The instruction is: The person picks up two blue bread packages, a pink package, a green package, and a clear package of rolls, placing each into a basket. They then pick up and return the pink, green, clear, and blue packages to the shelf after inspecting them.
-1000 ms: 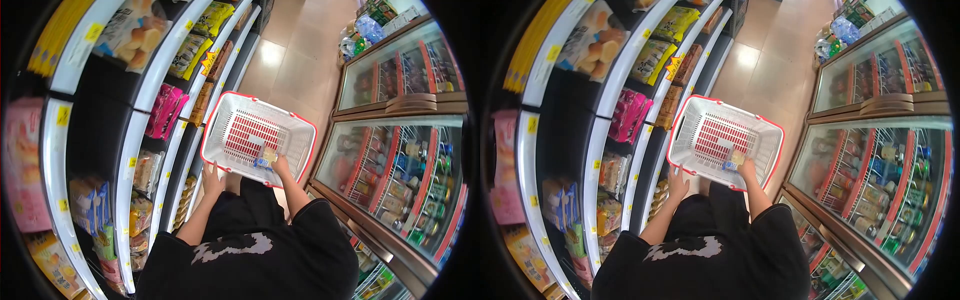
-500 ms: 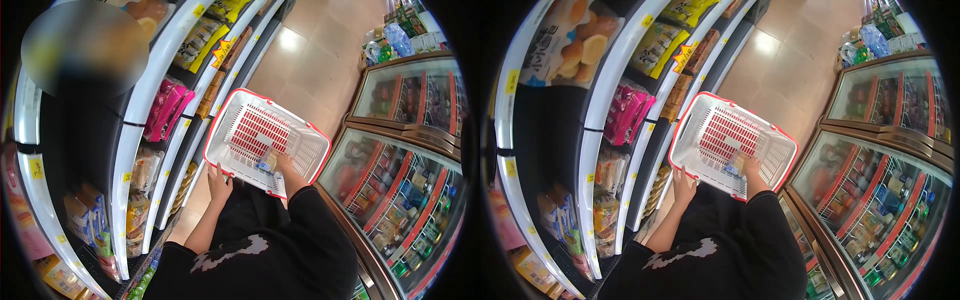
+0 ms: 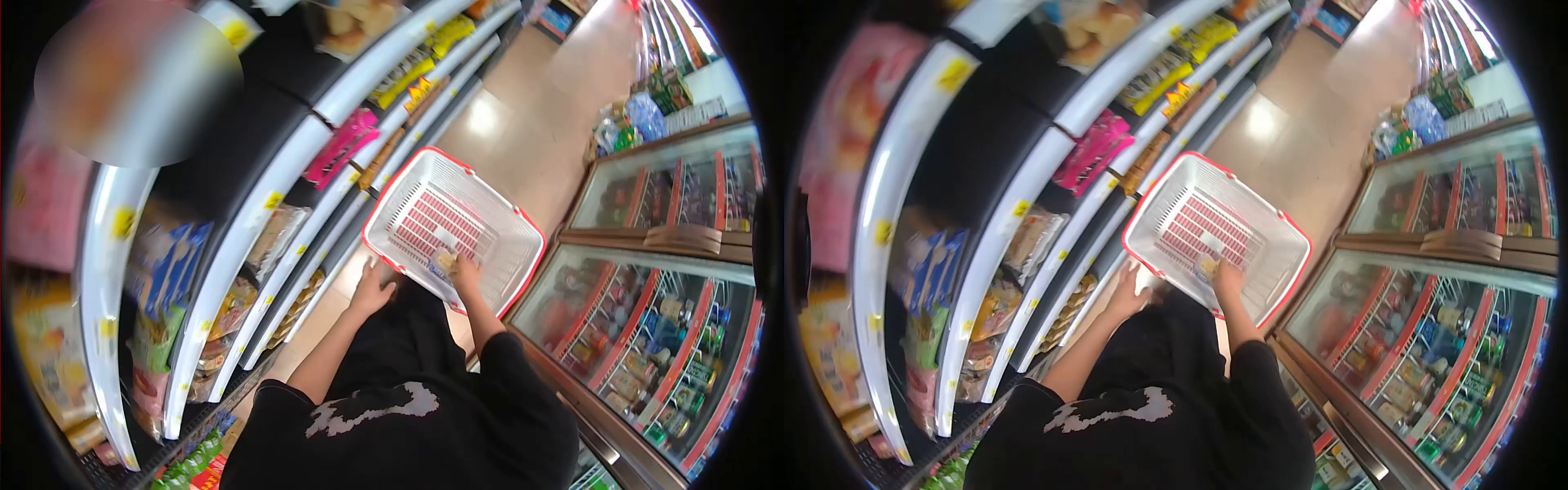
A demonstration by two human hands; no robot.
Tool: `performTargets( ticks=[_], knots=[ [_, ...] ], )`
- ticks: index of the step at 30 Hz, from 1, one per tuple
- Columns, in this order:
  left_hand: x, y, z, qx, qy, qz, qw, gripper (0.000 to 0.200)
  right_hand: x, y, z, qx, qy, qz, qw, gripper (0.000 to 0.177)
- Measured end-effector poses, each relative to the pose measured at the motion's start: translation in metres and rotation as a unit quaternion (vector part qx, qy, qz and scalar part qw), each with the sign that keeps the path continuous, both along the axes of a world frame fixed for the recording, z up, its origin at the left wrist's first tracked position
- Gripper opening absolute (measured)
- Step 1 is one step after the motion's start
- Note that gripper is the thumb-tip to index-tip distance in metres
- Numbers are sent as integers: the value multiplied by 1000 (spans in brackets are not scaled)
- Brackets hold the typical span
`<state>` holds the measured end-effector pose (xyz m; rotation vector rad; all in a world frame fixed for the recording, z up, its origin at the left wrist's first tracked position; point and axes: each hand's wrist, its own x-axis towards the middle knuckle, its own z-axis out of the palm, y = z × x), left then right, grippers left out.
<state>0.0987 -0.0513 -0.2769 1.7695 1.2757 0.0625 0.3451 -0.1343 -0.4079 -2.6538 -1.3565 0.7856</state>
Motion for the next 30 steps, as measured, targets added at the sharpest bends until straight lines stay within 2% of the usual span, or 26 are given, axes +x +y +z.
performTargets(
  ticks=[1,4,8,10,13,14,15,17,18,21,22,25,26,29,30],
  knots=[
    [-11,-5,-5,33,-42,-25,998,69,-7,7,36,54,-2,23,998,36],
    [-28,-7,14,61,-142,11,988,67,-28,25,119,167,48,75,982,38],
    [-37,-1,87,153,-216,101,959,72,-55,56,228,280,186,202,920,39],
    [-41,8,127,232,-256,113,932,68,-67,75,281,293,229,284,884,41],
    [-52,19,177,138,-289,91,943,56,-84,100,352,287,228,399,841,41],
    [-51,17,199,198,-299,108,927,45,-88,105,367,291,223,424,828,40],
    [-55,16,210,188,-309,134,923,43,-91,108,380,296,217,449,815,39],
    [-61,11,225,164,-331,184,911,39,-95,113,400,412,188,455,767,41],
    [-60,4,240,151,-380,230,883,34,-97,113,407,468,174,454,738,42],
    [-60,-3,252,133,-473,376,786,30,-106,113,418,495,321,324,739,54],
    [-61,-4,254,114,-491,408,761,28,-104,114,408,446,408,309,734,62],
    [-62,-10,257,107,-528,441,718,31,-115,103,407,278,653,207,673,58],
    [-62,-12,260,115,-525,440,720,32,-119,102,407,250,679,232,651,52],
    [-59,-20,265,137,-516,434,726,33,-127,97,399,234,674,232,661,48],
    [-58,-23,268,148,-514,430,728,34,-128,97,397,239,688,239,642,45]
  ],
)
